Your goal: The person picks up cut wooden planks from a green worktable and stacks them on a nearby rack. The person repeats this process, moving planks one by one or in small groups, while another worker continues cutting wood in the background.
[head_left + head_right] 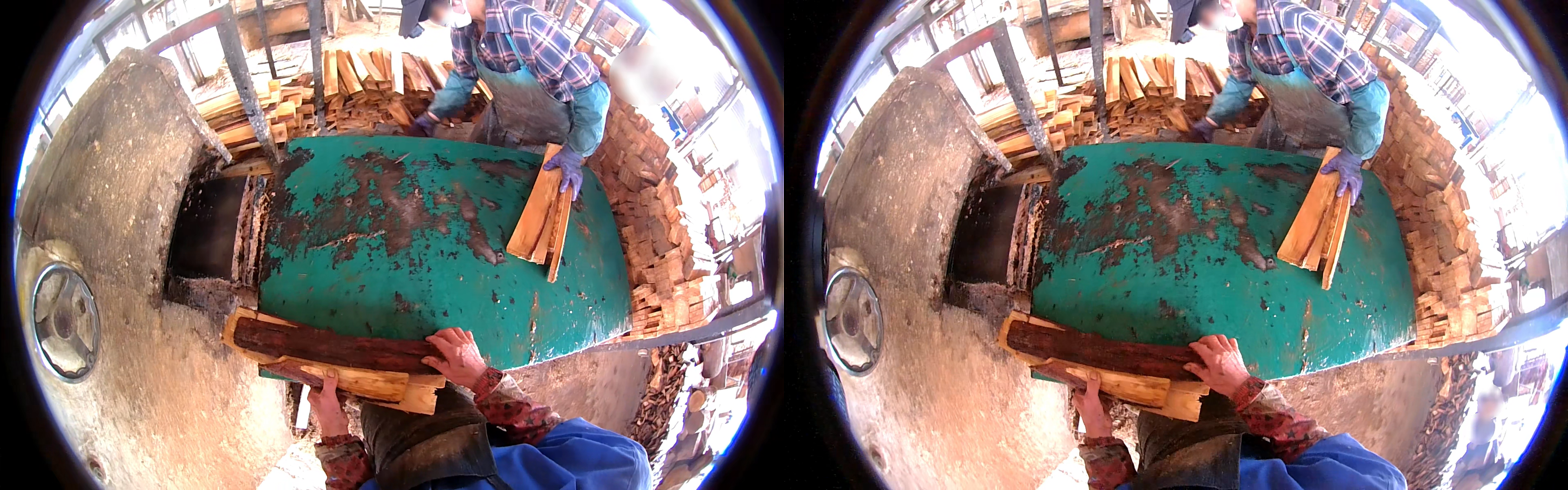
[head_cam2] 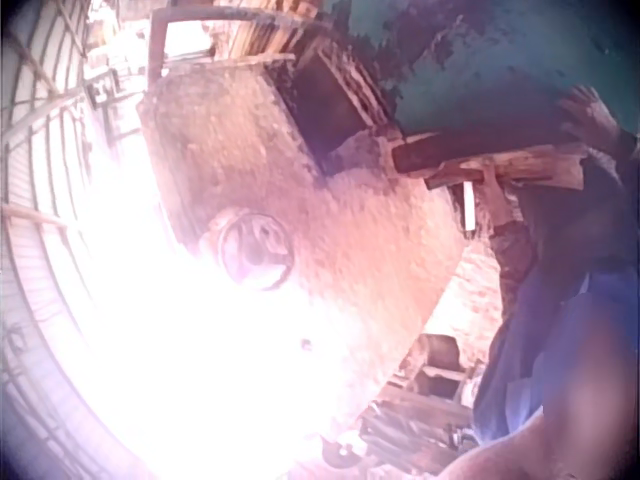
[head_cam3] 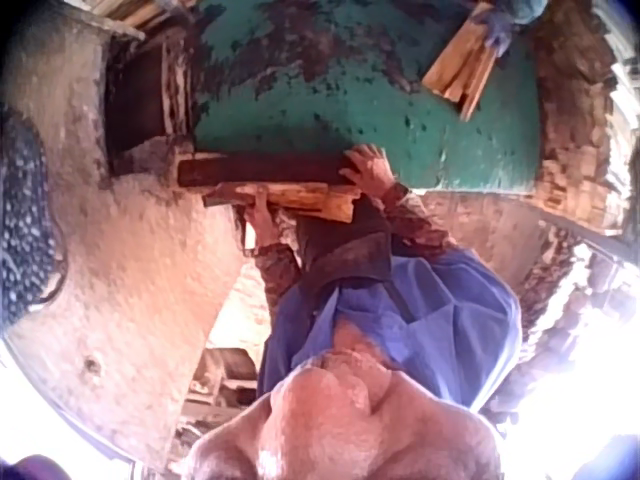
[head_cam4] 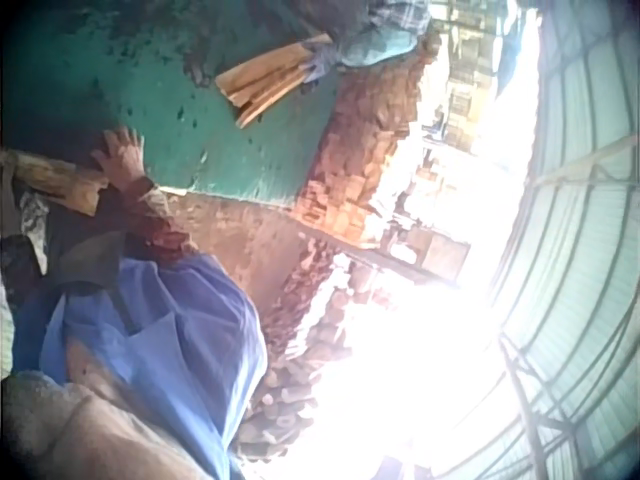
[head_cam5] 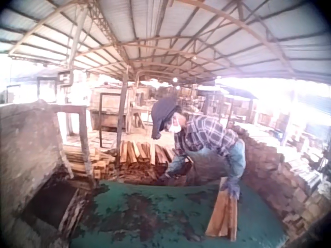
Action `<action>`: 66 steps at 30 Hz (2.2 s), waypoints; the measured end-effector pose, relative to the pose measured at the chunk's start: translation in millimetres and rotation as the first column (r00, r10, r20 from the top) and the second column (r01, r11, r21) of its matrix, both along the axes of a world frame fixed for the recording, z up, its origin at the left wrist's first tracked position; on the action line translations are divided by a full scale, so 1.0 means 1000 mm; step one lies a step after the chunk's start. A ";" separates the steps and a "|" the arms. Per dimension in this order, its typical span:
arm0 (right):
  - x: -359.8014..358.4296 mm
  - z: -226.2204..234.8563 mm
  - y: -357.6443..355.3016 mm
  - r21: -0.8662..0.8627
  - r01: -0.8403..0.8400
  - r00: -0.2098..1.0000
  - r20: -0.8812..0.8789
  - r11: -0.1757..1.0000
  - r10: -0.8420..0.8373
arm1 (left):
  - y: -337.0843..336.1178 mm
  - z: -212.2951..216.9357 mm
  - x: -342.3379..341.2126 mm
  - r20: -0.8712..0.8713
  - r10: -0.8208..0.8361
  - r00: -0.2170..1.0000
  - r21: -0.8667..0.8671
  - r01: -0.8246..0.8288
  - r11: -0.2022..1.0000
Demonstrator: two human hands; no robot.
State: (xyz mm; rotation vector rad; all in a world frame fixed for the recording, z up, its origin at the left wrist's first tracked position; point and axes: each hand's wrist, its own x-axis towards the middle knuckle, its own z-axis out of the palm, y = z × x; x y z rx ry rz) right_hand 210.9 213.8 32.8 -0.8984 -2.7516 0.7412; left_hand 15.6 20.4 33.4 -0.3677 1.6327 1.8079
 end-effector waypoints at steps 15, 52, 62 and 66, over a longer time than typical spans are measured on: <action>-0.005 -0.005 0.000 -0.066 -0.081 0.993 -0.095 0.995 0.074 | -0.014 -0.027 -0.006 -0.011 0.022 1.000 0.007 -0.022 1.000; 0.063 0.026 0.043 0.052 0.198 0.952 -0.250 0.979 -0.179 | -0.024 -0.056 0.082 0.109 -0.400 0.910 0.338 0.344 0.876; -0.027 -0.028 -0.160 -0.474 -0.280 0.958 -0.087 0.835 0.272 | -0.176 -0.148 0.109 0.191 -0.234 0.953 0.079 0.222 0.972; -0.041 -0.124 -0.226 -0.636 -0.351 0.870 0.050 0.688 0.490 | -0.244 -0.188 0.117 0.204 -0.141 0.969 0.068 0.130 0.989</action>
